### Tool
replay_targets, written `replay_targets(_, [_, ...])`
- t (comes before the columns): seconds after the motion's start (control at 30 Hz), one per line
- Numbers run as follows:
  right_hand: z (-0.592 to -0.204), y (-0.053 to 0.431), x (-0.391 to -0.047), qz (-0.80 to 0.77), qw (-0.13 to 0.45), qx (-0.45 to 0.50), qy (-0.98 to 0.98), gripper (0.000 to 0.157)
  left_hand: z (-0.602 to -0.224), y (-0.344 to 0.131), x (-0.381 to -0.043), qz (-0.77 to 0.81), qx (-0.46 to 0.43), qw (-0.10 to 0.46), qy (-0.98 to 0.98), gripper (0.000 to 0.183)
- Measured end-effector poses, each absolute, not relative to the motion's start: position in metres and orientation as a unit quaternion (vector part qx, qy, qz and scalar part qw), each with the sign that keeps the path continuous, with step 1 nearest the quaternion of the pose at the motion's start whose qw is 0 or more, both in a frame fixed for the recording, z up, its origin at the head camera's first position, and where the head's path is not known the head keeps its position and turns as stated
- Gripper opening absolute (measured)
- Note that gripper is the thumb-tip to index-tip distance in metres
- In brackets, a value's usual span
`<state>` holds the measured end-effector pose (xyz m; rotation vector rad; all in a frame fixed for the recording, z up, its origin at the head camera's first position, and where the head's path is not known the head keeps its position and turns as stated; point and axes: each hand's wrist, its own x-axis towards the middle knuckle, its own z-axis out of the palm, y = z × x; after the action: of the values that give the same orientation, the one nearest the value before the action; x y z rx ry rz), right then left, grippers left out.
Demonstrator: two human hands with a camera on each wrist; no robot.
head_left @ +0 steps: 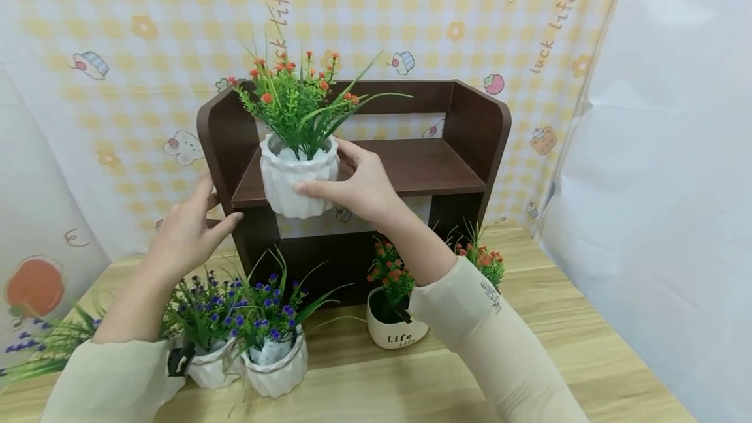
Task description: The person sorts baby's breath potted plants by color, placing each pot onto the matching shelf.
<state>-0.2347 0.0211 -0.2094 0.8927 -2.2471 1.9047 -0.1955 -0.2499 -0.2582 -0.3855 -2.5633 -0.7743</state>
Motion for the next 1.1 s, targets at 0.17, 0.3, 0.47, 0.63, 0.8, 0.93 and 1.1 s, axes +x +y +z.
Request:
replay_targets(0.17, [-0.209,0.01,-0.243,0.631,0.019,0.29,-0.719,0.075,-0.259,-0.25,-0.195,-0.281,-0.14,0.217,-0.924,0.068])
replay_targets(0.3, [-0.211,0.002,-0.25,0.635,0.01,0.289,-0.716,0.078,-0.259,-0.25,-0.195,-0.285,-0.138,0.212,-0.925,0.066])
replay_targets(0.47, [-0.212,-0.004,-0.259,0.636,0.005,0.299,-0.712,0.08,-0.259,-0.249,-0.195,-0.284,-0.131,0.203,-0.928,0.061])
replay_targets(0.63, [-0.206,-0.009,-0.268,0.623,0.016,0.31,-0.718,0.076,-0.259,-0.25,-0.197,-0.288,-0.141,0.214,-0.923,0.061])
replay_targets(0.8, [-0.199,-0.016,-0.274,0.614,0.021,0.315,-0.724,0.076,-0.258,-0.252,-0.197,-0.289,-0.145,0.22,-0.92,0.062])
replay_targets(0.93, [-0.197,-0.022,-0.278,0.62,0.01,0.314,-0.719,0.078,-0.258,-0.252,-0.197,-0.287,-0.142,0.22,-0.921,0.061])
replay_targets(1.1, [-0.201,-0.026,-0.282,0.617,-0.001,0.31,-0.723,0.078,-0.258,-0.251,-0.196,-0.284,-0.144,0.222,-0.922,0.057])
